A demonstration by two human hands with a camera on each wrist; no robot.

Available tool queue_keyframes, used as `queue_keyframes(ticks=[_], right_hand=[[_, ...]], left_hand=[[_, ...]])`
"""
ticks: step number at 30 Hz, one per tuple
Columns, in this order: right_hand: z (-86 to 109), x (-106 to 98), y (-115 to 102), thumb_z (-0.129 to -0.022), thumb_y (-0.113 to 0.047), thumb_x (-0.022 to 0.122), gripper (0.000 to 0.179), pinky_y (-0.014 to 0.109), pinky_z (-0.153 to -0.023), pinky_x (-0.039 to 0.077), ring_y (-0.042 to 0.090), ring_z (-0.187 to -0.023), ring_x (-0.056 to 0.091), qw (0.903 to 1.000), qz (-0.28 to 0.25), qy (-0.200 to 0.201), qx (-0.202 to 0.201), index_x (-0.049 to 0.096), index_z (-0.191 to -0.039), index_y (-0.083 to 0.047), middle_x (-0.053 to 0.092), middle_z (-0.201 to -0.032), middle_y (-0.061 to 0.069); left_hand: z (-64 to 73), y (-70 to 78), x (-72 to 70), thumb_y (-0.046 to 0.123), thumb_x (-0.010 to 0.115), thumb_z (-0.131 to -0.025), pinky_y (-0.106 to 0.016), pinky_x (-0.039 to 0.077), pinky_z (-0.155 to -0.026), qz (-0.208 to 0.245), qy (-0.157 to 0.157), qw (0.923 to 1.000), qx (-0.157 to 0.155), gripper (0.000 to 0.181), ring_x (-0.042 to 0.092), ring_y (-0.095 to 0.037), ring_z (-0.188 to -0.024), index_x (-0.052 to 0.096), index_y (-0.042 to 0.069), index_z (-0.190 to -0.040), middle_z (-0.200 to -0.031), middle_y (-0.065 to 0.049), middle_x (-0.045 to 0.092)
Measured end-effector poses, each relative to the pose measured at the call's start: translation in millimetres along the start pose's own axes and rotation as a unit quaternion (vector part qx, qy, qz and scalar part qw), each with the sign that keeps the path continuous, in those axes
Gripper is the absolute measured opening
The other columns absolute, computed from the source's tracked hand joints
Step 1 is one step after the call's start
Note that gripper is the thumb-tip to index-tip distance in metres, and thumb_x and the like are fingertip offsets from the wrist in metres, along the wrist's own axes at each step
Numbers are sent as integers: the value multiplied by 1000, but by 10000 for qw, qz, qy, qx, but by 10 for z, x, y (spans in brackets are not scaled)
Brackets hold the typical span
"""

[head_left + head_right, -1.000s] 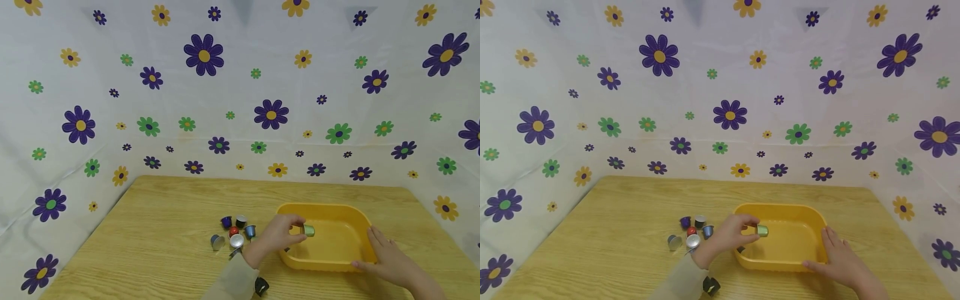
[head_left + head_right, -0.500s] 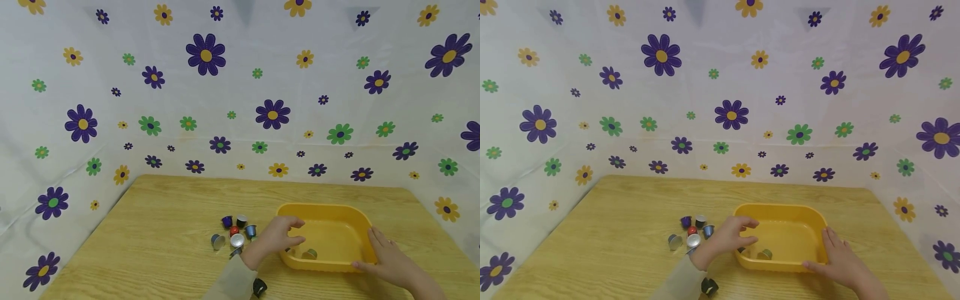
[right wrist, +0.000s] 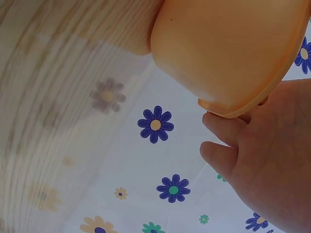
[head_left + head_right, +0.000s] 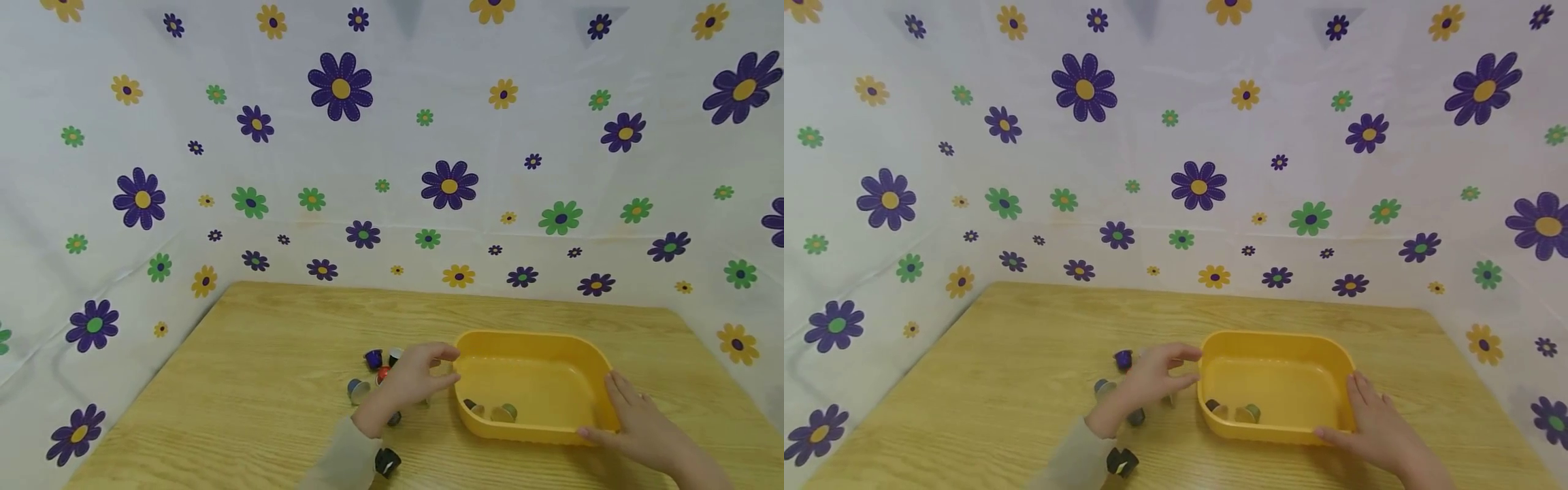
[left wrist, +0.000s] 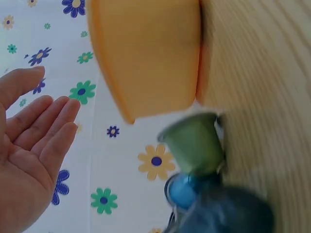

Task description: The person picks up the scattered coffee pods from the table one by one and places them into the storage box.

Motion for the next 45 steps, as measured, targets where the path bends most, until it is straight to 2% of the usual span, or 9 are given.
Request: queue_keyframes(ticks=[7,14,20,27,33,39,45], right_hand=[[1,-18,29,-77,-46,61,97,65,-91,10,55,-117,15,9999,-30,108,-57,17,-128,23,11,-132,42],[-5,25,42,-76,-48,62,98,65,-92,8,55,-118,13,9999,-129,54,-49,17,-128,23,10,-132,41],[-21,19,21,-76,-48,62,98,65,-91,10,55,-118,14,9999,-92,66,-70,17,-128,23,11,-132,41],[-23,11,15,-76,-49,61,98,65,-91,12,54,-118,15,10000,61,62,-36,19,-127,23,12,-132,42],[-7,30,24,-76,-50,61,100,65,-91,11,55,-118,14,10000,41,-41,72,18,-128,23,11,-132,41],[-16,38,26,-76,-51,60,100,65,-91,11,55,-117,14,9999,75,-85,119,18,-128,23,11,-132,42],[-18,38,33,-76,-50,60,100,65,-90,11,56,-117,14,9998,114,-74,128,17,-127,24,10,-131,43]], left_hand=[[164,-118,-266,16,61,-84,-30,41,-88,135,206,9997,-38,33,53,-21,-104,56,2,-115,-114,-11,57],[337,-260,-531,13,61,-84,-40,41,-87,202,455,9987,-65,32,52,-26,-104,56,-1,-113,-111,-14,57],[467,-411,-730,11,62,-83,-40,42,-86,-44,607,9980,-190,32,53,-29,-102,56,-2,-112,-109,-17,57],[562,-598,-944,11,64,-81,-39,43,-86,-241,964,9938,-495,31,55,-26,-99,58,0,-110,-106,-12,59],[576,-709,-932,11,65,-81,-40,43,-86,-340,834,9933,-726,30,55,-27,-98,59,-2,-107,-105,-15,59],[575,-782,-872,11,65,-81,-44,43,-84,-504,507,9938,-853,33,55,-31,-98,57,-7,-107,-106,-18,58],[584,-823,-825,13,66,-80,-45,43,-82,-806,120,9916,-1008,33,55,-31,-98,58,-6,-105,-105,-18,58]])
Point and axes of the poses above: each hand's wrist, its own z-axis away from the middle knuckle, its own x-axis out of the palm, y = z × x, the point moved 9 cm from there along -z, towards the middle knuckle
